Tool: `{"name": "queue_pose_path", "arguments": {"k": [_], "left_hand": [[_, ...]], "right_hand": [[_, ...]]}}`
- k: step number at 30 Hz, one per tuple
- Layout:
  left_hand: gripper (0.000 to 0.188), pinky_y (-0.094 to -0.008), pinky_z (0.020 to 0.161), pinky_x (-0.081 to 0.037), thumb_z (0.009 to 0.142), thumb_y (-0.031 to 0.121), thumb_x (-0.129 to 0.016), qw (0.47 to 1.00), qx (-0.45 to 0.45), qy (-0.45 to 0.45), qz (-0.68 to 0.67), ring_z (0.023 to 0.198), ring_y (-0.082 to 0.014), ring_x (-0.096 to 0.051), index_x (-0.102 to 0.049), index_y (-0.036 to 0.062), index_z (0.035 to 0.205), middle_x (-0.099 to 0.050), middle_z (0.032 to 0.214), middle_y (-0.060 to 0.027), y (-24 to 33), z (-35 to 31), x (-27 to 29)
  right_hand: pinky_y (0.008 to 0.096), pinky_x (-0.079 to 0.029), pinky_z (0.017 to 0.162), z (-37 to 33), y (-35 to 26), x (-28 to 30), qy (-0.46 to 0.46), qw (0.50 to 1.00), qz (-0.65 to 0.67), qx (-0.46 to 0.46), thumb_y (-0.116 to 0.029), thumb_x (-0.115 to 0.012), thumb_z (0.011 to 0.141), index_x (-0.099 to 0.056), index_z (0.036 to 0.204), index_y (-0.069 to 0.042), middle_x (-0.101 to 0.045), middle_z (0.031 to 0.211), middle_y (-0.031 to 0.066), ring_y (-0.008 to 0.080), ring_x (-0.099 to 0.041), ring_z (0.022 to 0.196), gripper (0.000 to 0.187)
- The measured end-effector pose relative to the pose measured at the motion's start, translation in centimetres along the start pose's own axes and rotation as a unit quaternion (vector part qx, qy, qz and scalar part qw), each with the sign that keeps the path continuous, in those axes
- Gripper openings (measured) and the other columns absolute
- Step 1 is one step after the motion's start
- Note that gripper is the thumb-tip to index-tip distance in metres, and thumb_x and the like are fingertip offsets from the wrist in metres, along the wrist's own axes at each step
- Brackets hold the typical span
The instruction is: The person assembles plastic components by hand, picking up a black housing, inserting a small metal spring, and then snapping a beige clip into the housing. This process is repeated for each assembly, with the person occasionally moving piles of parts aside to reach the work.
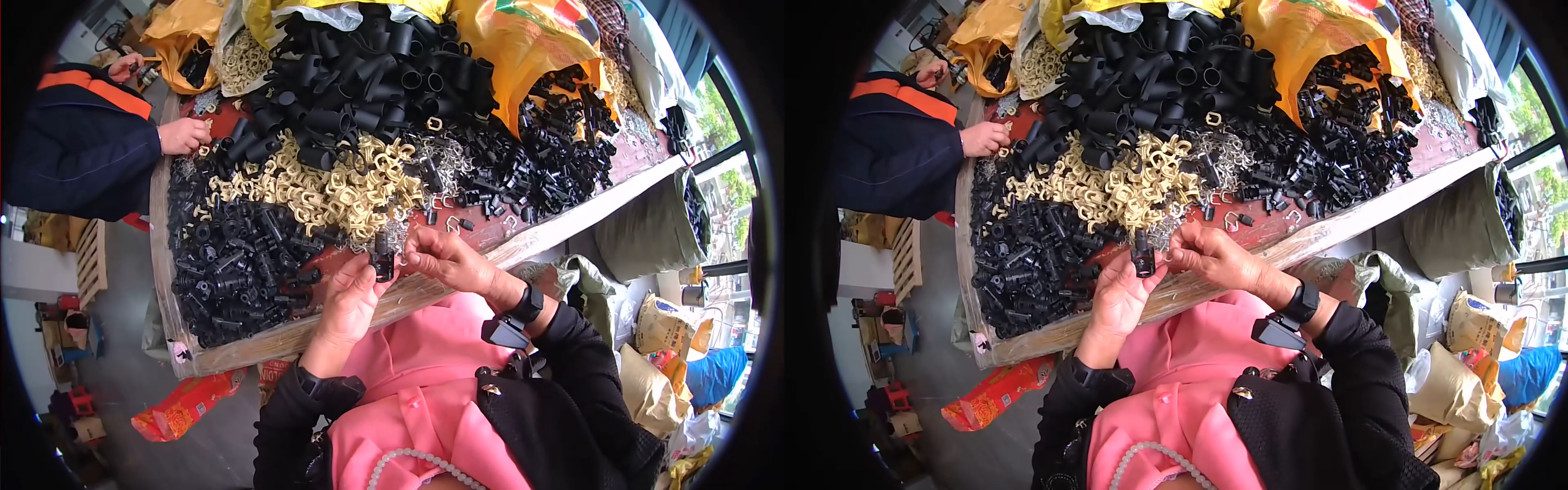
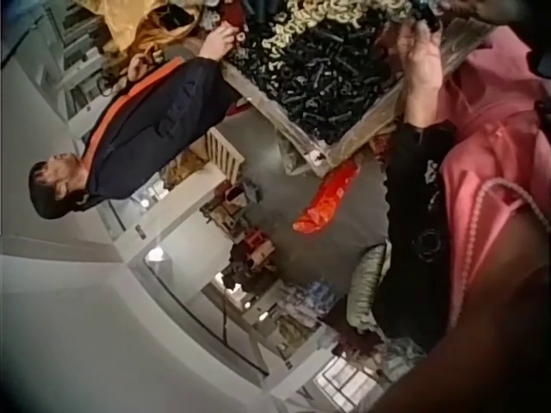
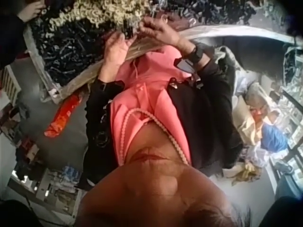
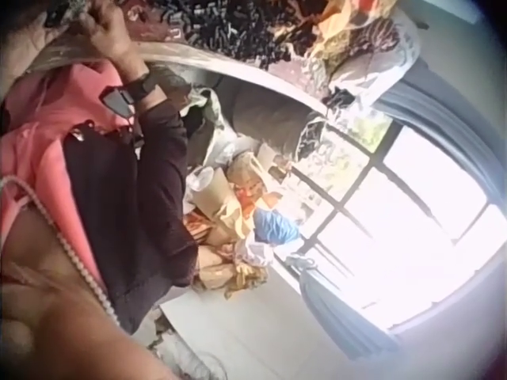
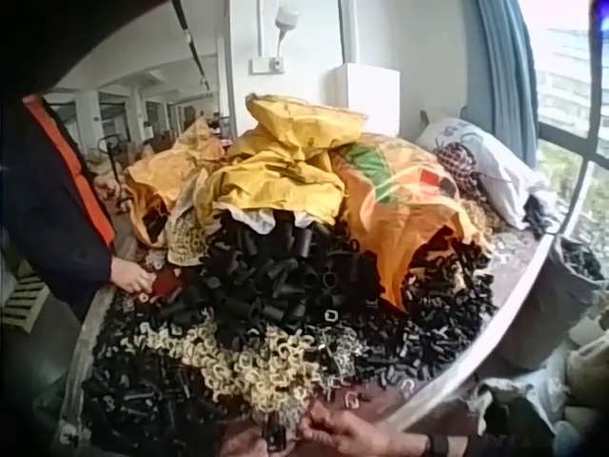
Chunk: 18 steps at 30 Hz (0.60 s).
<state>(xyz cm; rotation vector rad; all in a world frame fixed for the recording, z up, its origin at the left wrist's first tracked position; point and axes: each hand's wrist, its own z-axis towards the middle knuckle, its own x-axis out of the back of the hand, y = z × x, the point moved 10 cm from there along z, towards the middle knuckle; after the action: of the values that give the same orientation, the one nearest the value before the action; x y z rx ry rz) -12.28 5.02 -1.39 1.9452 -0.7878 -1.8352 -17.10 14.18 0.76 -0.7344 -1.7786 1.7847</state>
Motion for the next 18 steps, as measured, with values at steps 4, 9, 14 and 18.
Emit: {"name": "queue_pose_path", "arguments": {"k": [4,9,14,18], "left_hand": [[0.025,-0.0404,0.091,-0.038,0.083,0.012,-0.049,1.000,0.000,-0.002,0.026,0.099,-0.0239,-0.051,-0.051,0.0014,0.105,-0.055,0.103,-0.0139,0.0,-0.5,-0.9],[0.022,-0.0350,0.087,-0.040,0.082,0.009,-0.051,1.000,0.017,0.004,0.008,0.096,-0.0204,-0.053,-0.053,0.0015,0.103,-0.056,0.102,-0.0112,-0.2,-0.8,-1.3],[0.023,-0.0336,0.085,-0.042,0.082,0.012,-0.051,0.996,0.078,-0.001,-0.040,0.094,-0.0197,-0.054,-0.052,0.0011,0.102,-0.057,0.100,-0.0103,-1.4,-0.4,-0.9],[0.025,-0.0328,0.081,-0.045,0.082,0.015,-0.052,0.992,0.119,0.013,-0.048,0.090,-0.0197,-0.056,-0.052,0.0013,0.103,-0.057,0.097,-0.0095,-2.0,-0.5,-0.5]], "right_hand": [[0.0233,-0.040,0.061,-0.5,-0.6,-0.2,0.003,0.995,-0.091,0.051,-0.019,-0.049,0.086,-0.047,0.080,-0.003,-0.047,0.075,-0.0005,0.0069,-0.046,0.068,0.017],[0.0242,-0.040,0.062,-0.9,-1.5,-0.7,0.003,0.998,0.053,0.043,-0.020,-0.051,0.085,-0.048,0.080,-0.003,-0.050,0.073,0.0005,0.0078,-0.046,0.068,0.018],[0.0247,-0.040,0.063,-0.8,-1.1,-0.3,0.028,0.997,0.048,0.056,-0.019,-0.053,0.083,-0.049,0.078,-0.003,-0.052,0.072,0.0015,0.0088,-0.047,0.069,0.017],[0.0253,-0.040,0.062,-0.7,-1.9,0.0,0.028,0.992,-0.069,0.102,-0.017,-0.054,0.082,-0.050,0.077,-0.003,-0.053,0.071,0.0021,0.0104,-0.048,0.068,0.016]]}}
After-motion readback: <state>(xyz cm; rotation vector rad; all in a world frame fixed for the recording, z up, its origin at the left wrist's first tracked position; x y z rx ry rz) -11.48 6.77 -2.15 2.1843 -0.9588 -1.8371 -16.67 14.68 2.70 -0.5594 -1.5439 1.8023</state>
